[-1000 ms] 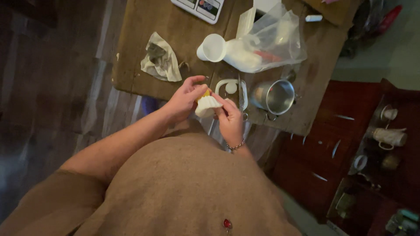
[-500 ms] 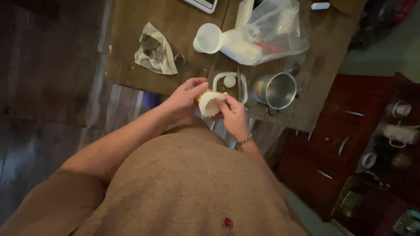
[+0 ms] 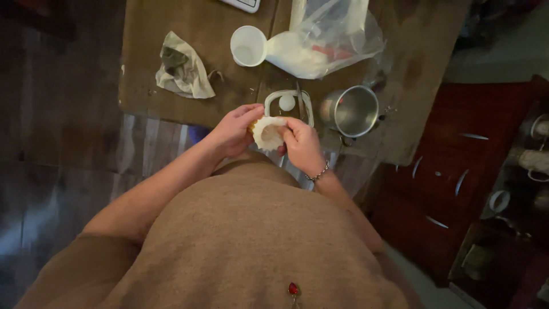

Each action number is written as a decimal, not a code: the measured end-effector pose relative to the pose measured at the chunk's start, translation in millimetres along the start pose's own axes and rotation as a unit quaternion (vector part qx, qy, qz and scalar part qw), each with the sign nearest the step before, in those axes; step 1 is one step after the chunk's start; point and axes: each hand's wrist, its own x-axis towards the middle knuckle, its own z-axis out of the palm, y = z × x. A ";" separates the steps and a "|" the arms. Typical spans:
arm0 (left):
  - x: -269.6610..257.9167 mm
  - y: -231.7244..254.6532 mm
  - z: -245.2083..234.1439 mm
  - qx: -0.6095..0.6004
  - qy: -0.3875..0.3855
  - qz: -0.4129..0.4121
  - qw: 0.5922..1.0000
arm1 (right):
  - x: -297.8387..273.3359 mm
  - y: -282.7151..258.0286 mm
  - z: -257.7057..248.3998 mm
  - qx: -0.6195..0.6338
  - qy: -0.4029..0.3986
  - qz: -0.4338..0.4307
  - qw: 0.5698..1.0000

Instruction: The person presses a yellow wax ball into a white spiky mold and shapes it by hand, then trims a greenish molded ball with scissors at a wooden table. They handle a bag of white powder, a metal pot, cups, and a scale while working the molded pieces.

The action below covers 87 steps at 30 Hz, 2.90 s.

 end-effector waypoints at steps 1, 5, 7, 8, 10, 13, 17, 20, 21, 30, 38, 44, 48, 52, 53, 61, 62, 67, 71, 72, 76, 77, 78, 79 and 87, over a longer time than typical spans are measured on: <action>0.0 0.2 2.7 0.002 0.000 -0.001 1.000 | 0.2 1.1 -1.6 0.002 0.001 0.000 1.000; 4.1 -4.7 4.3 0.013 0.016 -0.002 1.000 | 2.2 11.2 -8.8 0.020 -0.018 0.006 1.000; 7.1 -7.6 3.2 0.018 0.024 0.000 1.000 | 4.3 15.7 -12.6 0.027 -0.028 0.006 0.999; 7.7 -8.2 3.9 0.020 0.028 0.005 0.999 | 5.2 16.4 -14.3 0.050 -0.040 0.018 0.998; 9.1 -11.8 2.2 0.022 0.032 0.007 0.999 | 4.1 15.0 -16.9 0.074 -0.051 0.032 0.995; 13.1 -12.8 -1.4 0.023 0.047 0.021 0.998 | 3.5 12.6 -18.7 0.085 -0.061 0.019 0.994; 5.7 -2.4 10.6 0.001 0.041 0.028 0.999 | -4.2 -2.2 -13.7 0.048 -0.057 -0.035 0.997; 5.4 -4.4 8.0 -0.004 -0.006 0.025 1.000 | -5.4 -17.2 -6.6 -0.117 -0.004 -0.189 0.975; 7.7 -6.6 4.7 0.001 -0.033 0.025 0.999 | -3.8 -20.0 -4.5 -0.212 0.033 -0.292 0.932; 9.4 -9.3 2.2 0.034 0.031 0.026 0.999 | 7.6 4.7 -3.8 -0.097 0.023 -0.148 0.984; 4.6 -7.6 12.7 0.080 0.073 0.072 0.991 | 14.8 13.9 0.9 0.147 -0.024 -0.015 0.989; 5.0 -5.7 14.8 0.107 0.127 0.085 0.982 | 16.7 24.5 4.7 0.164 -0.010 0.006 0.986; 16.1 -8.9 -11.7 0.096 0.157 0.099 0.978 | 14.2 29.8 -2.5 0.051 0.035 -0.120 0.991; 13.0 -5.4 -12.3 0.089 0.133 0.124 0.979 | 13.9 14.0 -17.0 0.034 0.042 -0.144 0.988; 7.9 -3.7 -6.5 0.060 0.113 0.114 0.985 | 13.6 12.0 -19.0 0.054 0.039 -0.107 0.992; -24.6 25.2 9.0 -0.086 0.043 0.053 0.994 | 22.2 49.2 -24.5 0.181 0.041 0.024 0.982; -29.4 29.2 9.1 -0.111 0.020 0.051 0.992 | 24.4 60.4 -24.5 0.231 0.023 0.054 0.971; -58.6 37.3 6.7 -0.127 -0.010 0.073 0.989 | 26.3 81.8 -20.7 0.417 -0.028 0.128 0.899; -83.3 43.4 5.9 -0.043 0.030 0.124 0.991 | 27.4 88.6 -9.8 0.501 -0.094 0.132 0.850; -88.1 44.0 4.5 -0.022 0.046 0.135 0.990 | 28.8 92.7 -6.4 0.495 -0.074 0.135 0.855; -105.4 44.0 -4.2 -0.031 0.052 0.145 0.988 | 30.7 115.4 11.5 0.496 -0.056 0.119 0.858; -108.5 43.9 -6.8 -0.035 0.049 0.153 0.986 | 32.2 111.3 16.7 0.446 -0.052 0.126 0.885; -111.7 43.8 -9.4 -0.038 0.047 0.161 0.985 | 33.7 107.2 21.8 0.394 -0.047 0.132 0.908; -114.2 43.1 -9.2 -0.039 0.048 0.160 0.985 | 36.3 107.4 26.6 0.394 -0.047 0.135 0.908; -123.4 42.7 -4.9 -0.015 0.056 0.158 0.986 | 78.4 59.6 63.7 -0.093 0.023 -0.083 0.992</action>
